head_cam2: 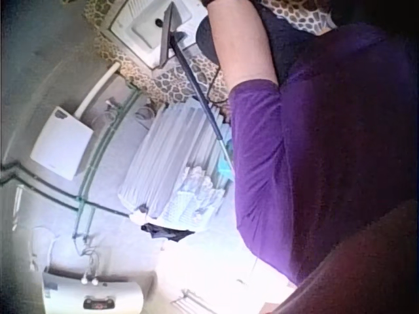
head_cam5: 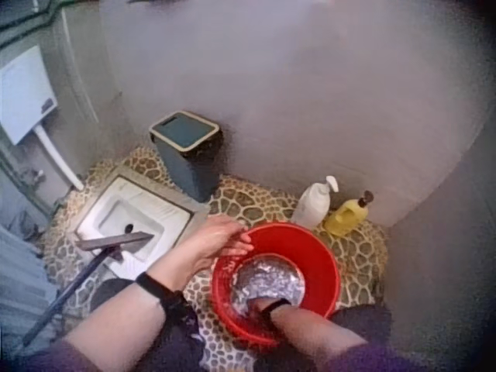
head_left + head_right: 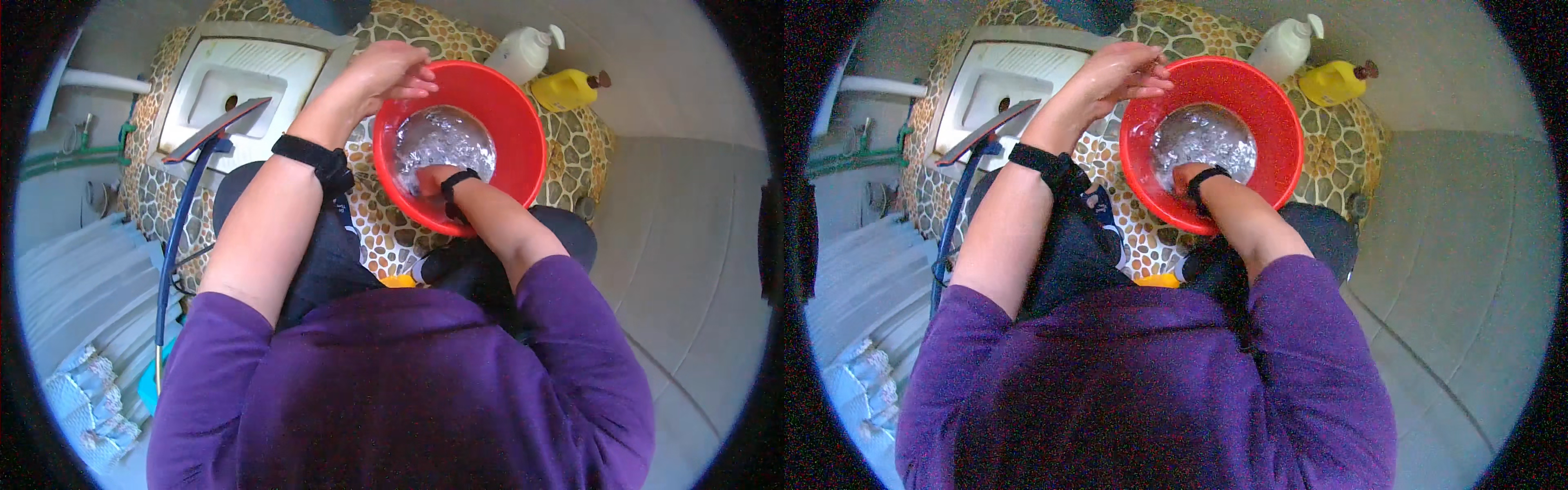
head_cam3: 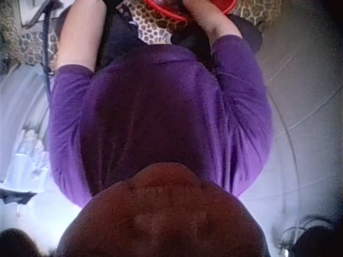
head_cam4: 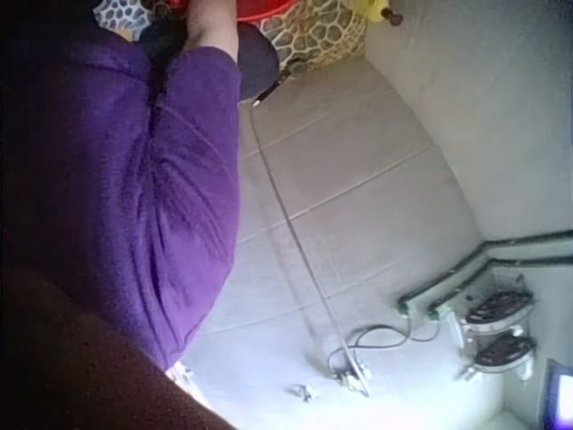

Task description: Washing and rinsing a gray cloth in a red bucket filled with water inside a bathroom.

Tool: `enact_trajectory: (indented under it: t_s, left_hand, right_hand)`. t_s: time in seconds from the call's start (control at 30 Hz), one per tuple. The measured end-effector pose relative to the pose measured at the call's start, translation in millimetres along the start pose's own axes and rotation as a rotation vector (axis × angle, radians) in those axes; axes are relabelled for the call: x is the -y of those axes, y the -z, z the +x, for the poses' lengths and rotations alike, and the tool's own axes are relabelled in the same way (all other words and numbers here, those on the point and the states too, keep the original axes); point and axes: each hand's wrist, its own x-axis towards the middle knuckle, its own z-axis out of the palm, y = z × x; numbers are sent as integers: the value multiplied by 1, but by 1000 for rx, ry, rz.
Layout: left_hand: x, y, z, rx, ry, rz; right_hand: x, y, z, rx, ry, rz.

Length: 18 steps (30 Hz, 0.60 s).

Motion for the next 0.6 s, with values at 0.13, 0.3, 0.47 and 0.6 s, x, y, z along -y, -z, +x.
enact_trajectory:
  t_s: [0.13,0.3,0.47,0.6]
  left_hand:
    - [2,-1,8,27,12,71]
    - [35,5,26,156,-118,627]
    - [76,-3,31,286,-472,1143]
    - [50,-26,16,473,-200,1058]
  right_hand:
    - [9,44,-25,135,8,372]
    - [86,119,-124,-147,56,687]
    - [53,140,-166,-147,345,900]
    - [31,125,-196,-324,413,1002]
